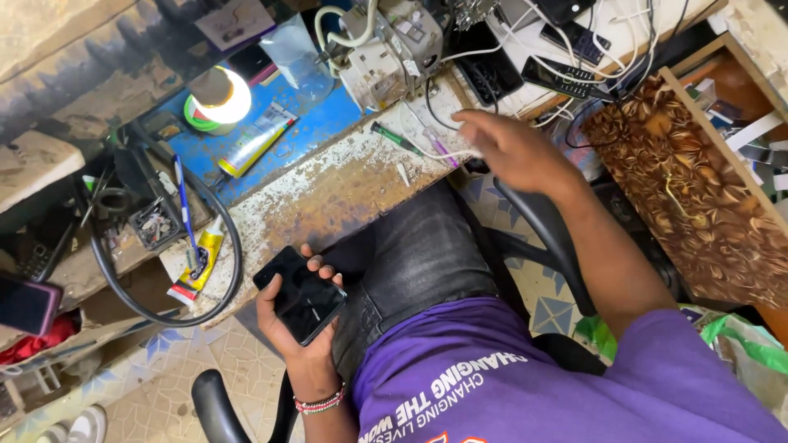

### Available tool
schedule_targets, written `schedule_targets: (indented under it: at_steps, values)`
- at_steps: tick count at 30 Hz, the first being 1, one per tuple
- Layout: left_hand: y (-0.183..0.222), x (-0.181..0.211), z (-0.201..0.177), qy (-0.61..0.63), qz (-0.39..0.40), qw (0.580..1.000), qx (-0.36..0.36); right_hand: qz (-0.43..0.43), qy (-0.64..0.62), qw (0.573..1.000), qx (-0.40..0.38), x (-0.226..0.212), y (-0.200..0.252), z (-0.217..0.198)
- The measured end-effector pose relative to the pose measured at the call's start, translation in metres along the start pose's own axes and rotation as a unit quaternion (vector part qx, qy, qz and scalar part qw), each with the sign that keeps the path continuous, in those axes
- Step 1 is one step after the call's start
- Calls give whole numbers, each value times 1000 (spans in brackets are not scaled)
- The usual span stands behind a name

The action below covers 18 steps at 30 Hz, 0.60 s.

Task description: Opening the back casing of a smartphone using a thin prying tool and manual manipulation.

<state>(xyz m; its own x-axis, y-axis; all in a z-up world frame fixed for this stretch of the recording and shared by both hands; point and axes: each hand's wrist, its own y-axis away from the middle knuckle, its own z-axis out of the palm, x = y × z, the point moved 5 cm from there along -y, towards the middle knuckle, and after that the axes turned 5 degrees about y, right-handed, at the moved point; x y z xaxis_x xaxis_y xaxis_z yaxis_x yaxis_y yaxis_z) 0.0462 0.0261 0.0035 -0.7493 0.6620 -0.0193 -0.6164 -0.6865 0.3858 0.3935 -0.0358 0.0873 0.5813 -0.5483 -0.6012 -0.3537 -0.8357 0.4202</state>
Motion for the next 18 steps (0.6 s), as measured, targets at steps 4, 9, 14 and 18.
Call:
schedule_targets:
  at_steps: [4, 9, 14, 18]
  values:
    - [4, 1, 4, -2, 2, 1000, -31, -82, -30, 960, 266, 74, -84, -24]
    - [-3, 7, -3, -29, 21, 999, -19, 32, 221, 942, 250, 127, -167, -23]
    - [-7, 8, -12, -45, 29, 999, 7, 75, 199, 944, 251, 119, -175, -26]
    - [-15, 7, -20, -42, 12, 999, -1, 94, 151, 950, 257, 120, -180, -28]
